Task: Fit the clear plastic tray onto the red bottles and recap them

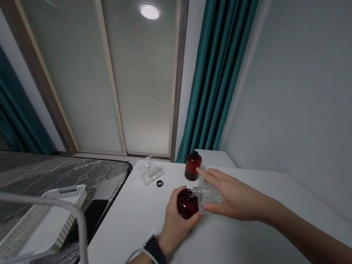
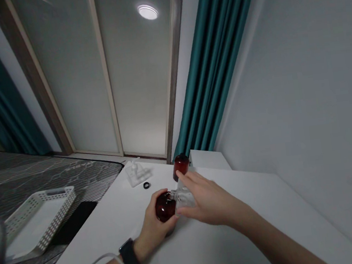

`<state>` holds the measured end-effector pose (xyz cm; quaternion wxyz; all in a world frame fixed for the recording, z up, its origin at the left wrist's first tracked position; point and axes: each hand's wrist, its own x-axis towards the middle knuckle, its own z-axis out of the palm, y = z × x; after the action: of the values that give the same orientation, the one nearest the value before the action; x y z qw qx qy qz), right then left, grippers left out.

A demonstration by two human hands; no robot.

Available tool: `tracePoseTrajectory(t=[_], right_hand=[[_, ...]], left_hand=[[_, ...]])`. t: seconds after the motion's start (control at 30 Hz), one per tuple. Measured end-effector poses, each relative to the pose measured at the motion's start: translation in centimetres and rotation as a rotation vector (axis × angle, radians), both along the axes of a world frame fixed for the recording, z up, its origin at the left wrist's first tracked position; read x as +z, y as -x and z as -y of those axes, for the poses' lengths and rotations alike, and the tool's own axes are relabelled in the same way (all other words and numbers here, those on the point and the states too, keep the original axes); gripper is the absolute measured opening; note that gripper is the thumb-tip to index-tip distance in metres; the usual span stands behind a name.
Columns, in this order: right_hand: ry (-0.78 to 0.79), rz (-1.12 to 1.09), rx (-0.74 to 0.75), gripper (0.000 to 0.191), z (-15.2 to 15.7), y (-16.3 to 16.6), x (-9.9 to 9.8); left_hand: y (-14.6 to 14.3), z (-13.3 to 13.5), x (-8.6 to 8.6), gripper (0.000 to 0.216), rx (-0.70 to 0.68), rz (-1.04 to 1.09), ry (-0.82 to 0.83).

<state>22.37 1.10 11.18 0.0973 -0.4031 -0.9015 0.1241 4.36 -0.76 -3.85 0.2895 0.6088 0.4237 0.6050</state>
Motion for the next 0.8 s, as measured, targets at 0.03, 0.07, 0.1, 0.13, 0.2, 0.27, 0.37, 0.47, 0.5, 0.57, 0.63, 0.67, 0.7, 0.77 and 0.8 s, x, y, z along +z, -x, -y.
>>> tracePoseTrajectory(t=[0.03, 0.07, 0.1, 0.13, 0.2, 0.27, 0.37, 0.47, 0.5, 0.57, 0.63, 0.67, 0.7, 0.77, 0.8], right_hand=[[0.002, 0.003, -0.003, 0.088, 0.02, 0.05, 0.05], [0.004, 0.007, -0.007, 0.088, 0.04, 0.09, 0.10], [0.008, 0.012, -0.010, 0.088, 0.06, 0.14, 0.14], [0.011, 0.019, -0.013, 0.089, 0.08, 0.18, 0.17], [0.014, 0.030, -0.017, 0.089, 0.11, 0.24, 0.20], [0.012, 0.036, -0.017, 0.088, 0.14, 0.27, 0.22], [0.010, 0.050, -0.016, 0.089, 0.15, 0.29, 0.26], [0.015, 0.058, -0.017, 0.089, 0.15, 0.31, 0.30], [0.017, 0.054, -0.017, 0.089, 0.14, 0.32, 0.30], [0.017, 0.047, -0.015, 0.089, 0.11, 0.35, 0.27], [0.013, 0.043, -0.010, 0.089, 0.09, 0.36, 0.22], [0.011, 0.042, -0.007, 0.089, 0.09, 0.36, 0.20], [0.009, 0.042, -0.005, 0.089, 0.09, 0.37, 0.20], [0.009, 0.052, -0.004, 0.090, 0.09, 0.40, 0.25], [0.009, 0.062, -0.006, 0.090, 0.10, 0.43, 0.31]], left_hand=[[-0.01, 0.02, 0.01, 0.060, 0.000, 0.002, 0.002], [-0.01, 0.04, 0.01, 0.060, -0.001, 0.004, 0.004], [-0.02, 0.06, 0.01, 0.059, -0.002, 0.006, 0.007], [-0.02, 0.07, -0.01, 0.059, -0.005, 0.009, 0.009], [-0.02, 0.09, -0.07, 0.060, -0.012, 0.020, 0.009], [-0.01, 0.07, -0.13, 0.060, -0.016, 0.028, 0.006], [0.02, 0.02, -0.16, 0.060, -0.015, 0.028, 0.000], [0.03, -0.02, -0.16, 0.060, -0.012, 0.029, -0.012], [0.03, -0.03, -0.17, 0.059, -0.011, 0.029, -0.016], [0.03, -0.03, -0.21, 0.059, -0.010, 0.028, -0.019], [0.02, -0.02, -0.26, 0.059, -0.015, 0.029, -0.014], [0.02, -0.01, -0.29, 0.059, -0.017, 0.029, -0.009], [0.03, 0.00, -0.30, 0.060, -0.019, 0.029, -0.004], [0.03, 0.02, -0.30, 0.060, -0.020, 0.027, 0.003], [0.03, 0.04, -0.28, 0.060, -0.020, 0.026, 0.004]])
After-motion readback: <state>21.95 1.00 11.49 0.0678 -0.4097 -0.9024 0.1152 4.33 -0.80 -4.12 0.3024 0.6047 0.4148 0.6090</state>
